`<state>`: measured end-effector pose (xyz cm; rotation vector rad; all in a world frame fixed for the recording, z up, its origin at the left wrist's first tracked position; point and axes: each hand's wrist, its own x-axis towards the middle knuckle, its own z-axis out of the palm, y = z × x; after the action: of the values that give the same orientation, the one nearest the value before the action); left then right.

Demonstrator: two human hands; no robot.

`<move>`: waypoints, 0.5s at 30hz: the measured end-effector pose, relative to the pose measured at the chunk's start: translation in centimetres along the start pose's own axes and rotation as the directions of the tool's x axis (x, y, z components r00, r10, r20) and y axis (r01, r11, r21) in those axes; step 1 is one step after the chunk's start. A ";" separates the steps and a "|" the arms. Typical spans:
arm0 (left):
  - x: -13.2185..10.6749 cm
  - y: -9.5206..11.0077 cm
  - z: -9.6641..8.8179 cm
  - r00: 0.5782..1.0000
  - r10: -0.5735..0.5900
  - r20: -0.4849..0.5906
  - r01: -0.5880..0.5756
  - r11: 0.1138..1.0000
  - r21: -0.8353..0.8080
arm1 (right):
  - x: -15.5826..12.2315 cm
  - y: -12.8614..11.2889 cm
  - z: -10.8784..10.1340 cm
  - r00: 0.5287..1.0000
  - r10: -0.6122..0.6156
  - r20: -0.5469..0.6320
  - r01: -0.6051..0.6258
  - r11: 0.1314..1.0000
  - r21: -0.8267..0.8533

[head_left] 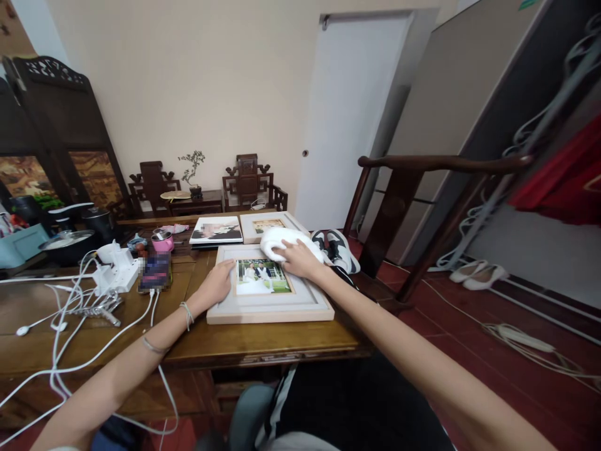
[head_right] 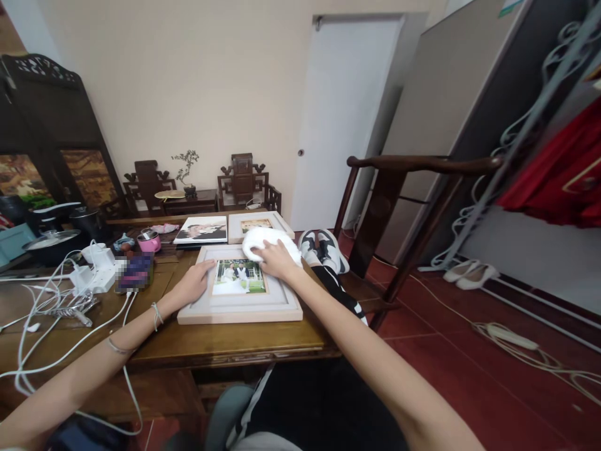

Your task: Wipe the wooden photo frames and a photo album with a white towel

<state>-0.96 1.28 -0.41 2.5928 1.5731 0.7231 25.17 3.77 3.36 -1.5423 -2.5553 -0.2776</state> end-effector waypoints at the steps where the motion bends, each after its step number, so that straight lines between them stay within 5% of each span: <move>1: 0.0 0.0 0.0 1.000 -0.006 -0.004 0.006 1.000 -0.008 | -1.0 -0.3 -0.2 0.999 -0.041 -0.001 0.041 0.999 0.003; 4: 0.0 0.0 0.2 1.000 -0.017 -0.005 0.017 1.000 -0.020 | -5.8 -1.6 -1.7 0.984 -0.181 0.009 0.180 0.981 0.067; 9: 0.1 -0.2 0.5 1.000 -0.019 -0.002 0.019 1.000 -0.019 | -14.0 -4.2 -4.8 0.971 -0.231 0.058 0.219 0.962 0.163; 12: 0.1 -0.2 0.5 1.000 -0.001 0.001 0.001 1.000 -0.014 | -13.9 -4.1 -4.7 0.981 -0.188 0.042 0.177 0.966 0.187; 15: 0.2 -0.2 0.4 1.000 0.019 0.006 -0.019 1.000 0.010 | -9.6 -2.3 -2.9 0.993 -0.115 -0.006 0.114 0.981 0.159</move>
<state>-0.90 1.69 -0.75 2.6182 1.5565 0.7098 27.65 -6.25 3.92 -1.3436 -2.6016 -0.0803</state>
